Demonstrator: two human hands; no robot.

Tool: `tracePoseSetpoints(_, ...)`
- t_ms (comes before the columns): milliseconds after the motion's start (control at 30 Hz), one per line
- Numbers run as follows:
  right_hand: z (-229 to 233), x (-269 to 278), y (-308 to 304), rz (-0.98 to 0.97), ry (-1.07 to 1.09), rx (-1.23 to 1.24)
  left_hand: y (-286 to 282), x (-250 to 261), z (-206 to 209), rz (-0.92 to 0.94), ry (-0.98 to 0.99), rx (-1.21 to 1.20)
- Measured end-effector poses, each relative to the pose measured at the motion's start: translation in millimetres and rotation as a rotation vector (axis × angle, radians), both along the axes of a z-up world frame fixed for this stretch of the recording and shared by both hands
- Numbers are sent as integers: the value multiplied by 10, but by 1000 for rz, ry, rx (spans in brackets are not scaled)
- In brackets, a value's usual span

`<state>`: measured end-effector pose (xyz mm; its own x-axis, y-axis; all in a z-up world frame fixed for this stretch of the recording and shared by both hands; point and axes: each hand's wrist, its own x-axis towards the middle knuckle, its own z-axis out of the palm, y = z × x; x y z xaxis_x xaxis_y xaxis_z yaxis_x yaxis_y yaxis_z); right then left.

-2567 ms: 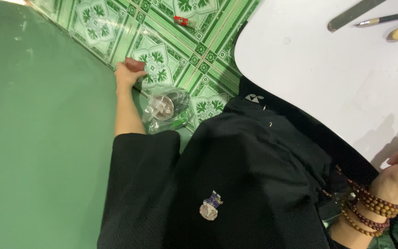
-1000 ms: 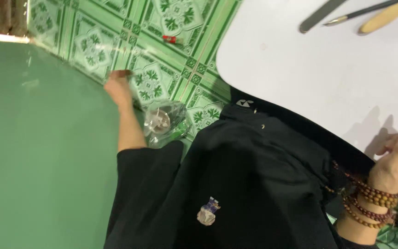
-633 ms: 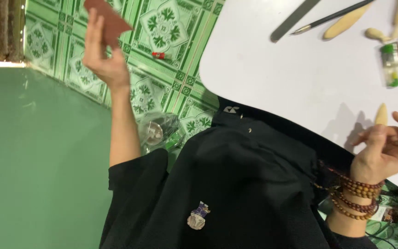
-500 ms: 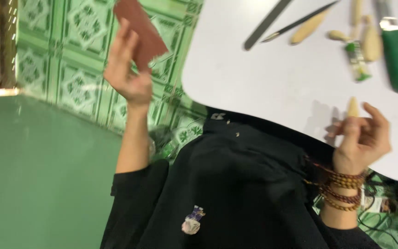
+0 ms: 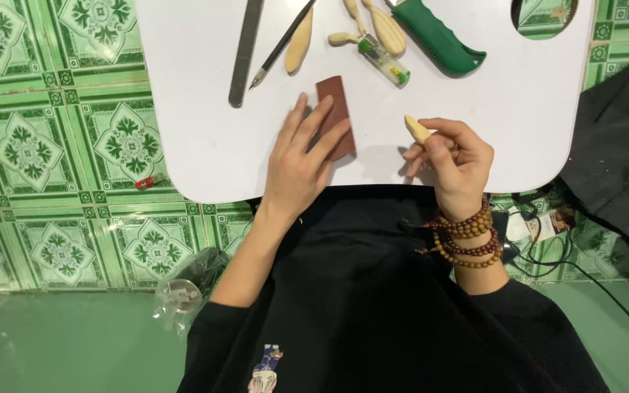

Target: Sanding a small wooden piece using a piece of sandpaper on a workbench

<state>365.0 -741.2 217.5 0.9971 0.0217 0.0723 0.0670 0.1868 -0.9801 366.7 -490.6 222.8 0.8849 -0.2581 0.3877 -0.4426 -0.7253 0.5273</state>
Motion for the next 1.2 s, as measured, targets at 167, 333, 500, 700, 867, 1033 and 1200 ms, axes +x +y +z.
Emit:
tracePoseSetpoints(167,160,-36,43,19,-95,-182,280,-198,39,-6,116,92)
tracePoseSetpoints(333,108,-46,150,18,-87,-163,322,-222,10,-22,172,37)
tracePoseSetpoints(500,104,-60,214,50,-74,-127,307,-44,17,-13,125,-89)
tracePoseSetpoints(700,342,-124,355,15,94,-169,296,9,105,-69,274,52)
tracePoseSetpoints(867,163,-123,290,109,-89,-86,175,3,223,-52,12,-336)
tracePoseSetpoints(1033,306,-138,335,165,-82,-26,29,7,363,-179,23,-476)
tracePoseSetpoints(1200,406,-144,315,241,-141,42,-4,-17,631,-238,88,-557)
